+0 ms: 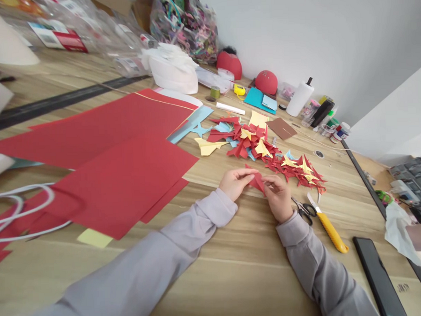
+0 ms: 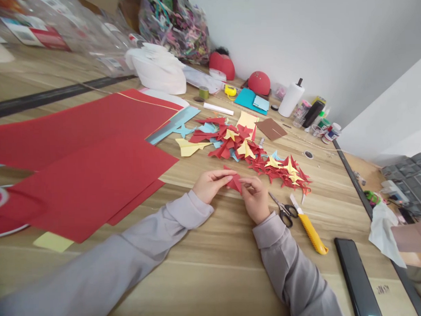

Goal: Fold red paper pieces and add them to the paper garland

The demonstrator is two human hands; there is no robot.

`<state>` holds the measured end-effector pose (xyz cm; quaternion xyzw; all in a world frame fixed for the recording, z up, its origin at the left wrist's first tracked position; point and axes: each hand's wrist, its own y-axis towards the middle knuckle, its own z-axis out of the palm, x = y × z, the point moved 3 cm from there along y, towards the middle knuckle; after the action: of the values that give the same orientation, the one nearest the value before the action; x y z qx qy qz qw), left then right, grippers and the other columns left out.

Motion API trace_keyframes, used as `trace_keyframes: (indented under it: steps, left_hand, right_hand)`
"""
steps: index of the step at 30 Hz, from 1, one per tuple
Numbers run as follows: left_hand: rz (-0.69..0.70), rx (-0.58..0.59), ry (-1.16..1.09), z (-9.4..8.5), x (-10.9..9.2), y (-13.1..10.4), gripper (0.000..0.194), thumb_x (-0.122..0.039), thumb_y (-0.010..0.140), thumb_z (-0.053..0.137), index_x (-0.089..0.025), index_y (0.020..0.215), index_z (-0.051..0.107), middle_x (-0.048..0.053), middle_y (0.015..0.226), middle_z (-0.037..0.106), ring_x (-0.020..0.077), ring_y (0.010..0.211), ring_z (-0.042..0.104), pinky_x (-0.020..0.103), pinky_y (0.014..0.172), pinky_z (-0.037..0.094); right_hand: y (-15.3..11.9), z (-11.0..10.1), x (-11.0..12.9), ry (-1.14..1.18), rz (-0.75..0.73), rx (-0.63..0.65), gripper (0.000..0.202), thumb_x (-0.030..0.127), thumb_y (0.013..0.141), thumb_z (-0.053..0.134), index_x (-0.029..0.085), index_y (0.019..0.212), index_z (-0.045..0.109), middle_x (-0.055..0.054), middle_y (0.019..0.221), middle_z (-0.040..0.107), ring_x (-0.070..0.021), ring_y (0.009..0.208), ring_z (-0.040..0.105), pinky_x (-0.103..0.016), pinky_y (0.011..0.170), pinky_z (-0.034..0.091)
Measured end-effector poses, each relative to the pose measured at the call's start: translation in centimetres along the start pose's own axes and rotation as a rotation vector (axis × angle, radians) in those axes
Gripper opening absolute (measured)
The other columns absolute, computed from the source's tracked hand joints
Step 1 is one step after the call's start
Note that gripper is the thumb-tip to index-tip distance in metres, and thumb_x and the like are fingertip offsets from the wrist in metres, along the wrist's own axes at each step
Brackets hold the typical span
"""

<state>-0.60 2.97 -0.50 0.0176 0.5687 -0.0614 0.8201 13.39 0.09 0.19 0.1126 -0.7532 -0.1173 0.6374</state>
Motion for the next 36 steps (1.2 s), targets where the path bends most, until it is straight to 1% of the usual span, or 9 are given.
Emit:
trace_keyframes:
  steps: [4, 7, 11, 15, 17, 21, 26, 31, 36]
  left_hand:
    - [0.020, 0.003, 0.030, 0.1, -0.2, -0.1, 0.025, -0.029, 0.055, 0.072, -0.015, 0.075, 0.071, 0.004, 0.071, 0.070, 0.0135, 0.062, 0.059, 0.028, 0.064, 0.049]
    - [0.016, 0.018, 0.054, 0.2, -0.2, -0.2, 0.025, -0.029, 0.056, 0.073, -0.015, 0.076, 0.071, 0.005, 0.073, 0.070, 0.0158, 0.067, 0.061, 0.029, 0.066, 0.049]
    - [0.013, 0.026, 0.051, 0.1, 0.0, -0.1, 0.029, -0.029, 0.055, 0.074, -0.014, 0.079, 0.071, 0.006, 0.079, 0.071, 0.0177, 0.073, 0.063, 0.032, 0.072, 0.050]
    - [0.038, 0.007, 0.015, 0.2, 0.0, -0.2, 0.031, -0.027, 0.052, 0.075, -0.013, 0.078, 0.070, 0.006, 0.077, 0.071, 0.0179, 0.073, 0.063, 0.034, 0.076, 0.050]
    - [0.050, 0.000, 0.012, 0.3, 0.0, -0.3, 0.030, -0.026, 0.050, 0.076, -0.013, 0.077, 0.069, 0.007, 0.077, 0.071, 0.0186, 0.074, 0.064, 0.034, 0.076, 0.050]
    - [0.066, -0.006, 0.030, 0.4, -0.3, -0.4, 0.028, -0.024, 0.049, 0.077, -0.013, 0.074, 0.069, 0.007, 0.075, 0.070, 0.0189, 0.073, 0.064, 0.034, 0.075, 0.051]
    - [0.085, -0.013, 0.065, 0.4, -0.4, -0.5, 0.023, -0.022, 0.050, 0.075, -0.014, 0.071, 0.070, 0.006, 0.072, 0.070, 0.0176, 0.068, 0.063, 0.032, 0.071, 0.051]
    - [0.099, -0.001, 0.071, 0.7, -0.3, -0.7, 0.022, -0.022, 0.051, 0.075, -0.015, 0.071, 0.070, 0.004, 0.070, 0.070, 0.0158, 0.066, 0.062, 0.029, 0.067, 0.051]
    - [0.081, -0.007, 0.063, 0.8, -0.4, -0.8, 0.020, -0.020, 0.051, 0.074, -0.014, 0.070, 0.069, 0.004, 0.070, 0.070, 0.0156, 0.067, 0.062, 0.029, 0.069, 0.051]
  right_hand:
    - [-0.3, 0.3, 0.6, -0.139, -0.074, 0.034, 0.013, 0.022, 0.074, 0.060, 0.024, 0.085, 0.066, -0.005, 0.091, 0.060, -0.0140, 0.072, 0.056, -0.025, 0.055, 0.046]
    - [-0.4, 0.3, 0.8, -0.196, -0.110, 0.003, 0.013, 0.020, 0.074, 0.059, 0.023, 0.084, 0.067, -0.005, 0.091, 0.063, -0.0159, 0.077, 0.059, -0.028, 0.061, 0.048]
    - [-0.4, 0.2, 1.0, -0.217, -0.125, -0.025, 0.011, 0.019, 0.075, 0.060, 0.023, 0.082, 0.068, -0.005, 0.087, 0.064, -0.0160, 0.078, 0.060, -0.027, 0.060, 0.048]
    - [-0.3, 0.1, 1.3, -0.209, -0.144, -0.029, 0.009, 0.023, 0.075, 0.062, 0.023, 0.082, 0.067, -0.005, 0.088, 0.064, -0.0169, 0.082, 0.059, -0.027, 0.061, 0.048]
    - [-0.4, 0.0, 1.2, -0.203, -0.123, -0.054, 0.009, 0.026, 0.076, 0.061, 0.022, 0.081, 0.067, -0.005, 0.086, 0.064, -0.0172, 0.080, 0.059, -0.028, 0.063, 0.048]
    - [-0.6, -0.2, 0.5, -0.148, -0.010, -0.124, 0.013, 0.032, 0.074, 0.063, 0.020, 0.080, 0.063, -0.004, 0.076, 0.064, -0.0143, 0.064, 0.057, -0.029, 0.060, 0.047]
    - [-0.5, -0.2, 0.2, -0.051, 0.016, -0.135, 0.016, 0.034, 0.074, 0.063, 0.019, 0.075, 0.057, -0.003, 0.078, 0.062, -0.0146, 0.070, 0.057, -0.030, 0.065, 0.047]
    - [-0.2, -0.4, -0.2, 0.054, 0.092, -0.150, 0.021, 0.036, 0.071, 0.065, 0.019, 0.074, 0.053, 0.001, 0.068, 0.058, -0.0118, 0.062, 0.054, -0.026, 0.059, 0.045]
    - [0.0, -0.5, -0.5, 0.054, 0.095, -0.148, 0.020, 0.034, 0.072, 0.065, 0.018, 0.074, 0.053, 0.001, 0.067, 0.058, -0.0103, 0.058, 0.052, -0.024, 0.055, 0.042]
